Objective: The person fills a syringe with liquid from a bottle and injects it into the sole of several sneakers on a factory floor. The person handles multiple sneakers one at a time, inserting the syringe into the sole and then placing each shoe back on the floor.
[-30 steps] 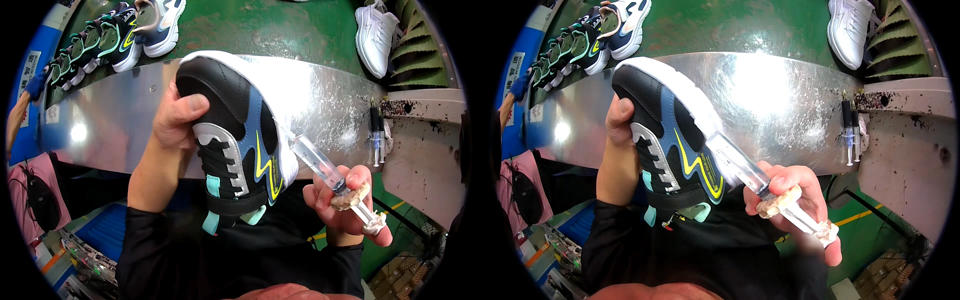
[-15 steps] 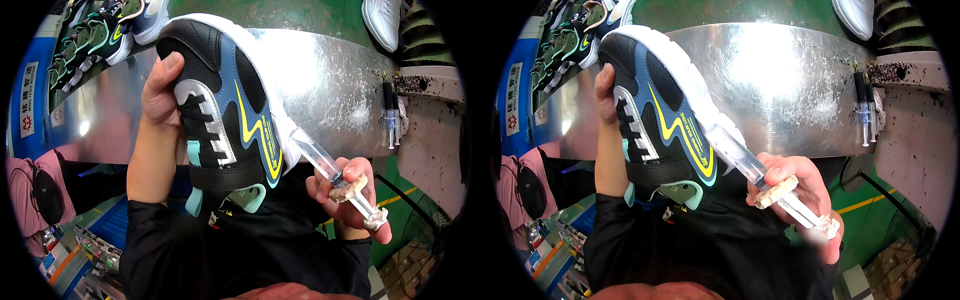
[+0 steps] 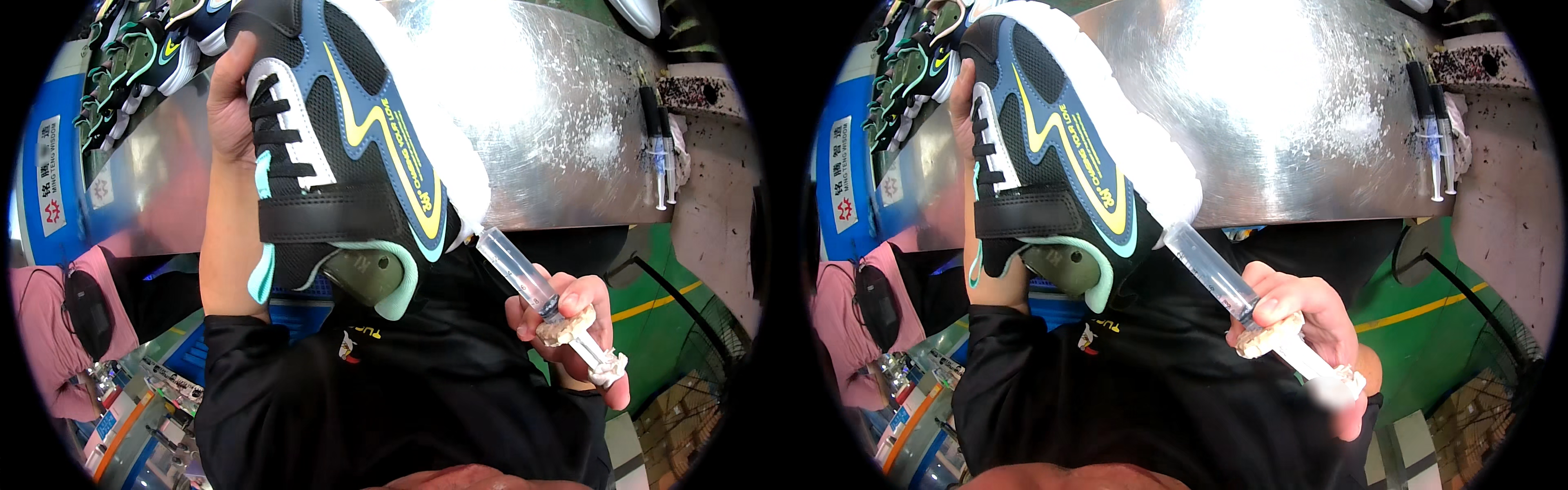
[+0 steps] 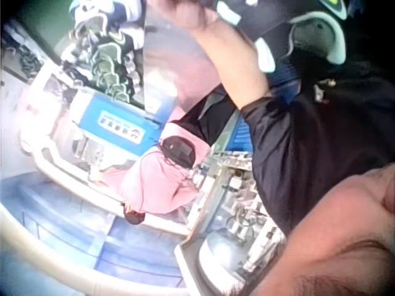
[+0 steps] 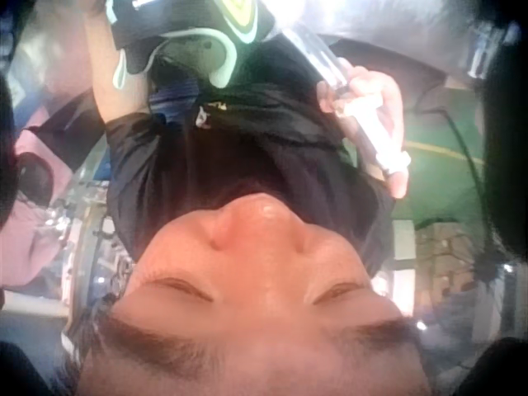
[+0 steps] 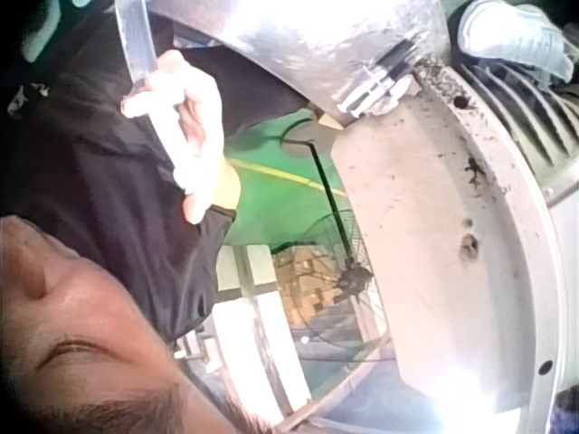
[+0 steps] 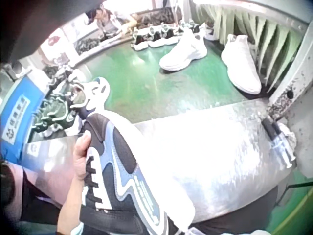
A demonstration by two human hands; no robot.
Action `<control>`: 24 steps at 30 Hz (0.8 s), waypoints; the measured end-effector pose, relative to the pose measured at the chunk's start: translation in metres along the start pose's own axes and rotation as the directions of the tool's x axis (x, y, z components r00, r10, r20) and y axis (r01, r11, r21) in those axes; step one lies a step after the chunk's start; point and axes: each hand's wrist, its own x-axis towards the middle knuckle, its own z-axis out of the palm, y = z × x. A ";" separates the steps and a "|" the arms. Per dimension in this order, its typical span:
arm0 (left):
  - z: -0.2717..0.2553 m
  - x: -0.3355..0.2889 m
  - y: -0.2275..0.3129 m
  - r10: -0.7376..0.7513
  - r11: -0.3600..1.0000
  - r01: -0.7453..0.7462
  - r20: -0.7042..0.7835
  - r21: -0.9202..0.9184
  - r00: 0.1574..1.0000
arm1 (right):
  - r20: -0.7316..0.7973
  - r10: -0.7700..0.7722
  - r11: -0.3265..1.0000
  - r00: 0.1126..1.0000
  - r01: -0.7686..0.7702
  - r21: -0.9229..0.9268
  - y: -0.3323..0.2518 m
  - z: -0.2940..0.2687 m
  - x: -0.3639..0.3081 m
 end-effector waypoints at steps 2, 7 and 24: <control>-0.004 0.000 0.001 0.005 0.999 -0.004 -0.019 0.033 1.000 | -0.008 0.040 0.998 0.999 -0.040 0.041 0.000 -0.003 -0.004; -0.017 -0.002 0.008 0.014 0.992 -0.003 -0.087 0.124 0.996 | 0.014 0.023 0.995 1.000 -0.025 0.094 0.004 -0.011 -0.009; -0.056 -0.111 0.046 0.044 0.741 0.226 -0.381 0.633 0.923 | 0.053 -0.060 0.989 0.997 0.052 0.137 0.024 -0.011 0.007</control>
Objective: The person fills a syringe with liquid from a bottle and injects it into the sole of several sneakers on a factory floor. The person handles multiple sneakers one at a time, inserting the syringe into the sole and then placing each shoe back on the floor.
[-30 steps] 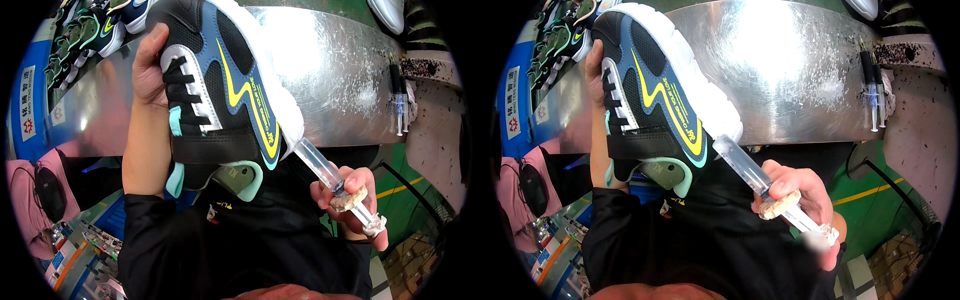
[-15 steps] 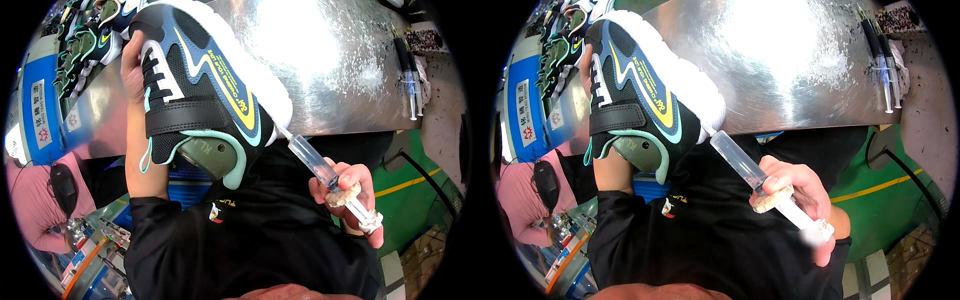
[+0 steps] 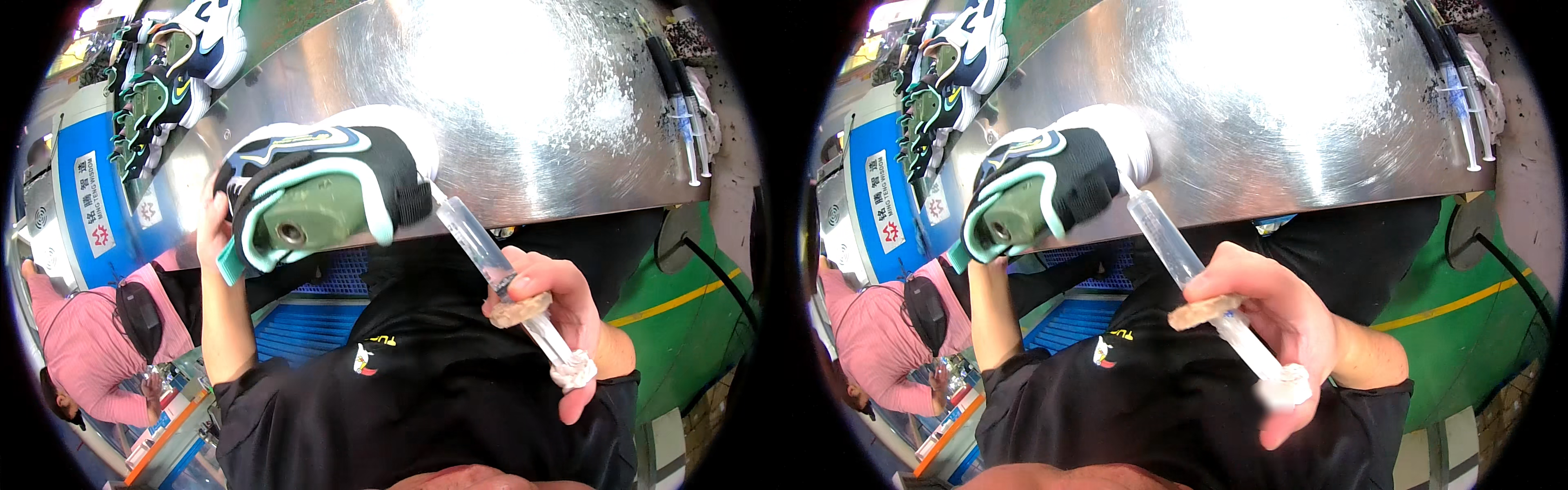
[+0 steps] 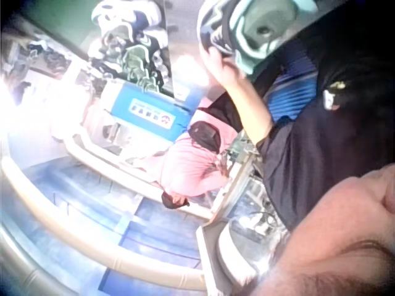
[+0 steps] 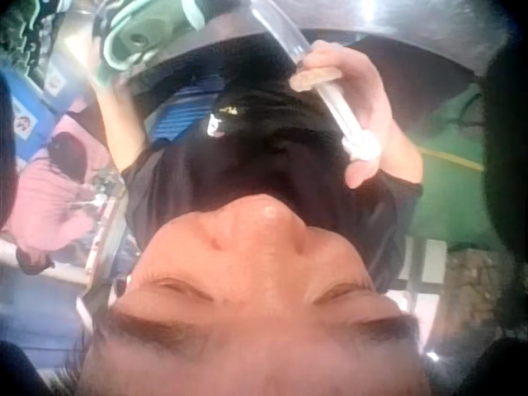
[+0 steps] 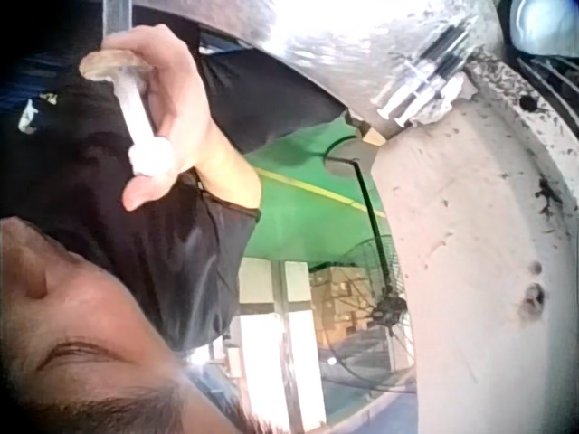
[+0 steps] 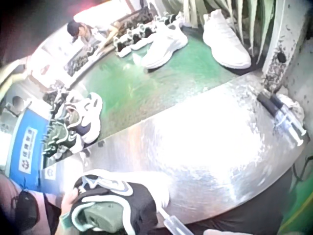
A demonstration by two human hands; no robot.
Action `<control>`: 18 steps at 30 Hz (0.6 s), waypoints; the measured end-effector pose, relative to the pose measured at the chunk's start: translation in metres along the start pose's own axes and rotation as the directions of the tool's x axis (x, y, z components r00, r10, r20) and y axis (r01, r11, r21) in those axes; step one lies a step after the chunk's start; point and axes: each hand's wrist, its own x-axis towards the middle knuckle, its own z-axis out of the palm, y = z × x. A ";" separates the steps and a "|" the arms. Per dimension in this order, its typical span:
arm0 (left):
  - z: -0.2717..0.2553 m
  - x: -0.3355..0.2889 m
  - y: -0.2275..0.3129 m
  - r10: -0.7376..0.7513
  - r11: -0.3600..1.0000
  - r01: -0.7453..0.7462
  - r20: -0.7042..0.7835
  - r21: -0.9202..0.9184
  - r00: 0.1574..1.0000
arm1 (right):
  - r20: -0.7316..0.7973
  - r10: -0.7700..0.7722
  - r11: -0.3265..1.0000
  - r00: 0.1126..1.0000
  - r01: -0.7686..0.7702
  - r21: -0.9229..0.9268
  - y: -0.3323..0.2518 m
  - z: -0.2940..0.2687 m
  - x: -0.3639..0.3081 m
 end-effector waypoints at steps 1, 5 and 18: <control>0.004 -0.015 -0.001 -0.018 0.991 0.026 0.060 -0.134 0.998 | 0.018 0.011 1.000 1.000 -0.011 -0.023 0.002 -0.001 0.002; -0.003 -0.049 -0.012 -0.023 0.985 0.033 0.059 -0.172 0.998 | 0.062 0.001 0.983 0.998 0.010 -0.184 0.011 0.000 0.009; 0.073 -0.113 -0.036 -0.255 0.814 0.370 0.297 -0.447 0.920 | 0.124 0.026 0.965 0.992 0.007 -0.261 0.015 0.009 0.019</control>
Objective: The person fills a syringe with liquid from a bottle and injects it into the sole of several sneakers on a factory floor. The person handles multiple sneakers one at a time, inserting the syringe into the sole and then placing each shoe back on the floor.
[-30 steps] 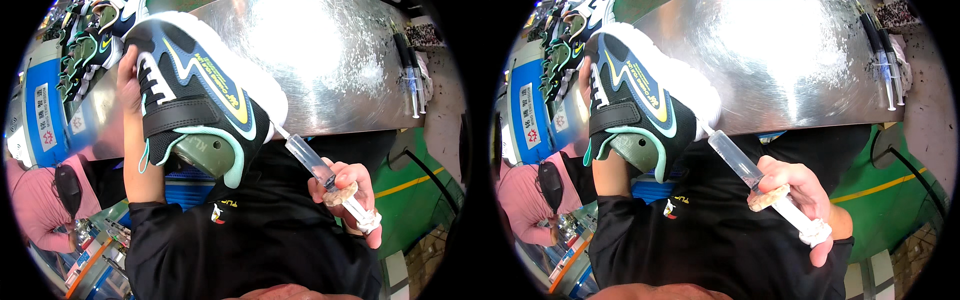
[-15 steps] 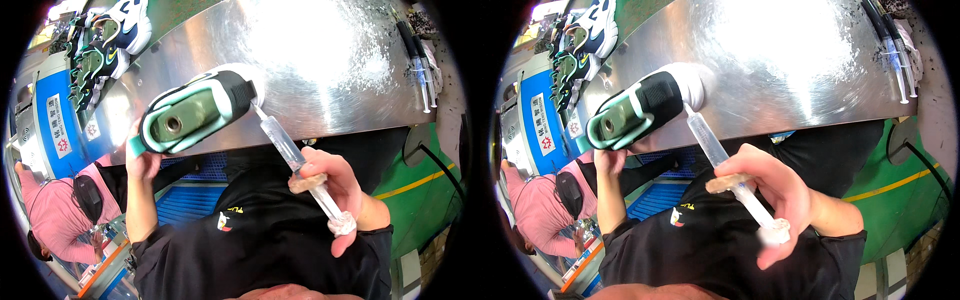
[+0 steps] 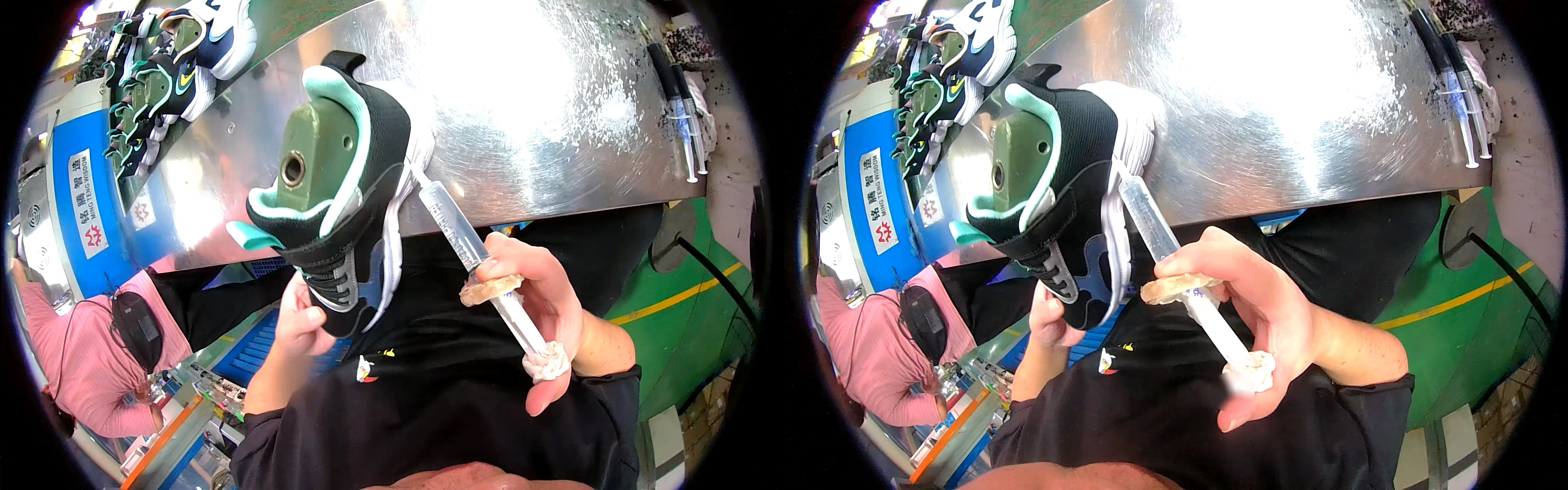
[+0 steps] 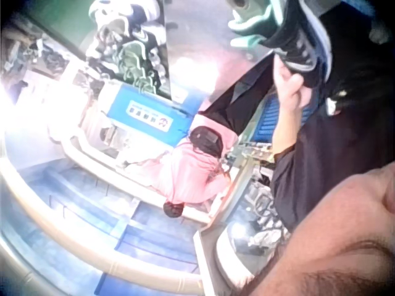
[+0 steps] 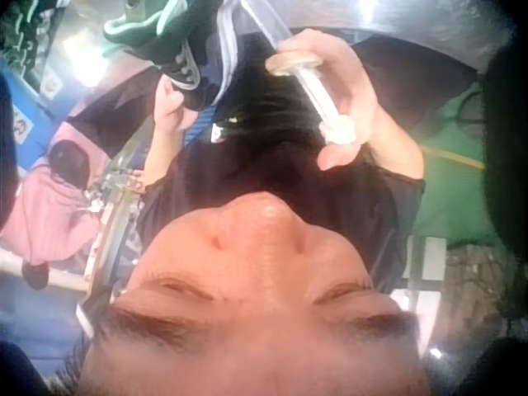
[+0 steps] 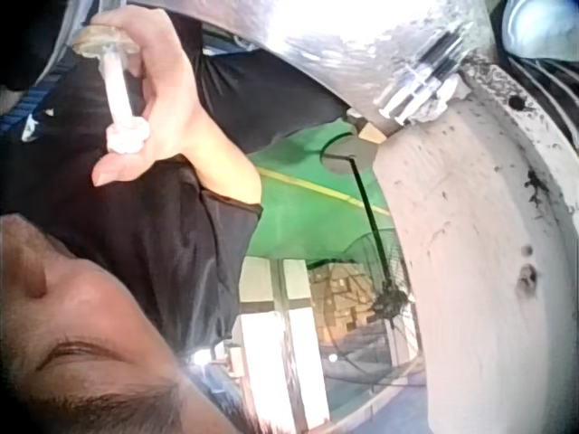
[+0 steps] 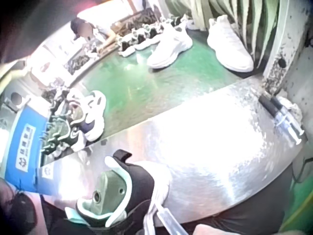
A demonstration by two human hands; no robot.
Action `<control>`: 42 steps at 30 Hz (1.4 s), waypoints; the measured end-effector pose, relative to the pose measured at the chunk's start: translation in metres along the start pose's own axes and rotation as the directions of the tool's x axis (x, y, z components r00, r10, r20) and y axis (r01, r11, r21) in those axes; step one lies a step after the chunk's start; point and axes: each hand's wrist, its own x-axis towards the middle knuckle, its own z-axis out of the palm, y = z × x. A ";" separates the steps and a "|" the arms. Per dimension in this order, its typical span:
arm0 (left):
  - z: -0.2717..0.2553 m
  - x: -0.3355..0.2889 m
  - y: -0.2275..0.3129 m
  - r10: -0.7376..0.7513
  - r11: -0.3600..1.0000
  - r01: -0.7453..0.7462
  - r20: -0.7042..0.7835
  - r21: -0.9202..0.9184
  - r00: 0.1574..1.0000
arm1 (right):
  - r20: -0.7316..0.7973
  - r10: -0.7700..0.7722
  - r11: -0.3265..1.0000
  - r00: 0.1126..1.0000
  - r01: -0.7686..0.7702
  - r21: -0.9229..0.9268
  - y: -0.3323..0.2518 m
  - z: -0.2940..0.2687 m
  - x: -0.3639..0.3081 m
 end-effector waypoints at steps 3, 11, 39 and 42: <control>0.010 0.002 -0.010 -0.045 0.994 0.049 0.044 -0.093 0.998 | -0.027 0.000 0.999 1.000 0.001 0.037 -0.002 0.006 0.002; 0.032 0.008 -0.009 -0.203 0.957 0.227 0.142 -0.181 0.969 | 0.075 0.144 0.985 0.987 -0.136 -0.105 -0.026 0.012 0.010; 0.086 0.095 -0.052 -0.086 0.868 0.393 0.686 -0.304 0.722 | -0.139 0.128 0.769 0.982 -0.187 -0.611 -0.130 0.059 -0.041; 0.091 0.101 -0.053 -0.052 0.875 0.358 0.669 -0.327 0.741 | -0.116 0.115 0.677 0.987 -0.163 -0.717 -0.121 0.060 -0.043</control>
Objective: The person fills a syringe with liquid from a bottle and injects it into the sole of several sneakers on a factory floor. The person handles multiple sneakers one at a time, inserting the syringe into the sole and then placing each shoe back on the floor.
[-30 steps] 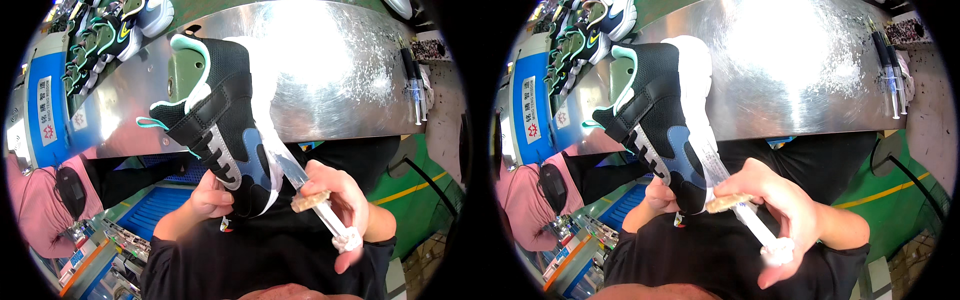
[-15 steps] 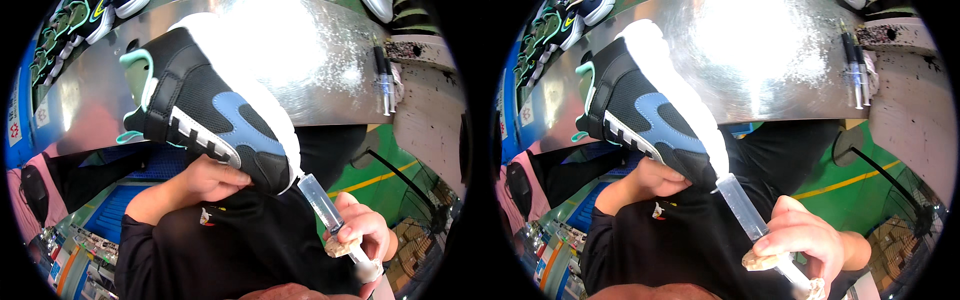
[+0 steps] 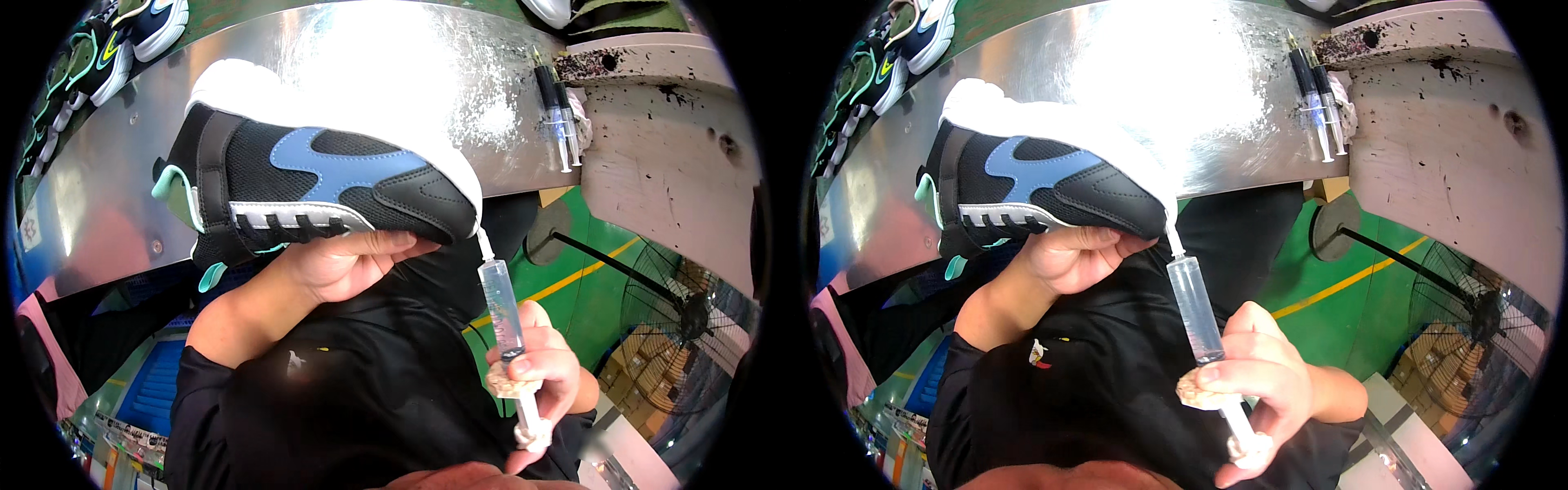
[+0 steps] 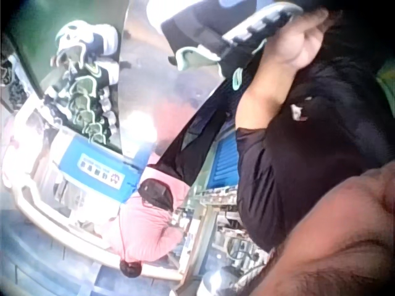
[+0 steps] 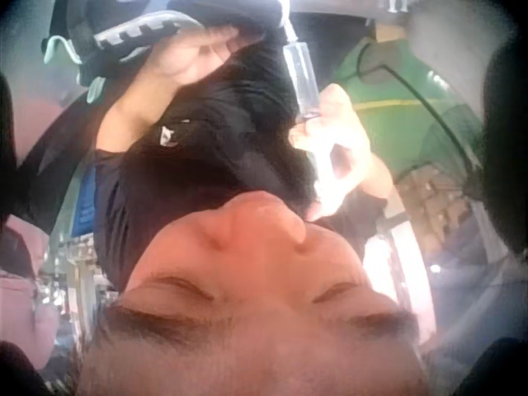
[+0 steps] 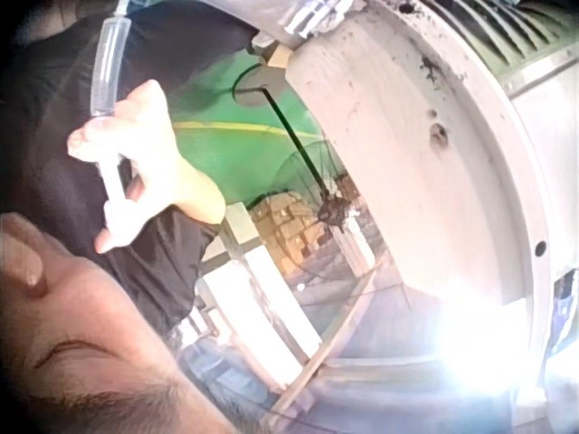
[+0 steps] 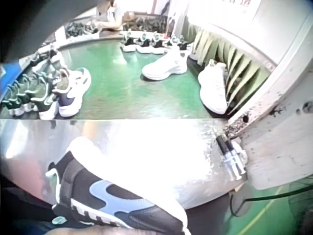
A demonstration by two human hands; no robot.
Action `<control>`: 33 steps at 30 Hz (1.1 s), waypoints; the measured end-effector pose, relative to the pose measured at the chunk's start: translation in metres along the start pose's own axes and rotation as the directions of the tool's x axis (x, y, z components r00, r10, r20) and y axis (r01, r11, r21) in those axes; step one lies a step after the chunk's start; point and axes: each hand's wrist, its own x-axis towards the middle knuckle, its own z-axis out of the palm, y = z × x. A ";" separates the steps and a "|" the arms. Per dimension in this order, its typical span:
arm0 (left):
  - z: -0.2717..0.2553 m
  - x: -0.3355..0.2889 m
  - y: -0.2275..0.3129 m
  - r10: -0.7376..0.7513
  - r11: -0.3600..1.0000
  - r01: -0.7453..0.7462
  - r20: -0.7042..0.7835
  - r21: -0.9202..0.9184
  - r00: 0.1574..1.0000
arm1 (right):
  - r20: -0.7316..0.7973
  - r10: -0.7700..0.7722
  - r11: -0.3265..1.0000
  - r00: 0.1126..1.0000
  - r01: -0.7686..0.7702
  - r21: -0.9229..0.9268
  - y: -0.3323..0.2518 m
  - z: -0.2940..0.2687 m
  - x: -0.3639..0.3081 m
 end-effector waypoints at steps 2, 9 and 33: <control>0.004 0.004 0.001 0.016 1.000 -0.016 -0.011 -0.001 1.000 | -0.023 -0.034 0.996 0.999 0.033 -0.082 0.002 0.006 0.000; 0.014 0.013 0.005 -0.006 0.995 -0.003 -0.090 -0.103 0.996 | -0.035 -0.140 0.934 0.990 0.120 -0.337 0.012 0.022 0.008; -0.019 -0.074 -0.002 -0.599 0.801 0.591 -0.138 -0.094 0.789 | -0.399 0.456 0.858 0.795 -0.512 -0.041 0.067 -0.011 -0.013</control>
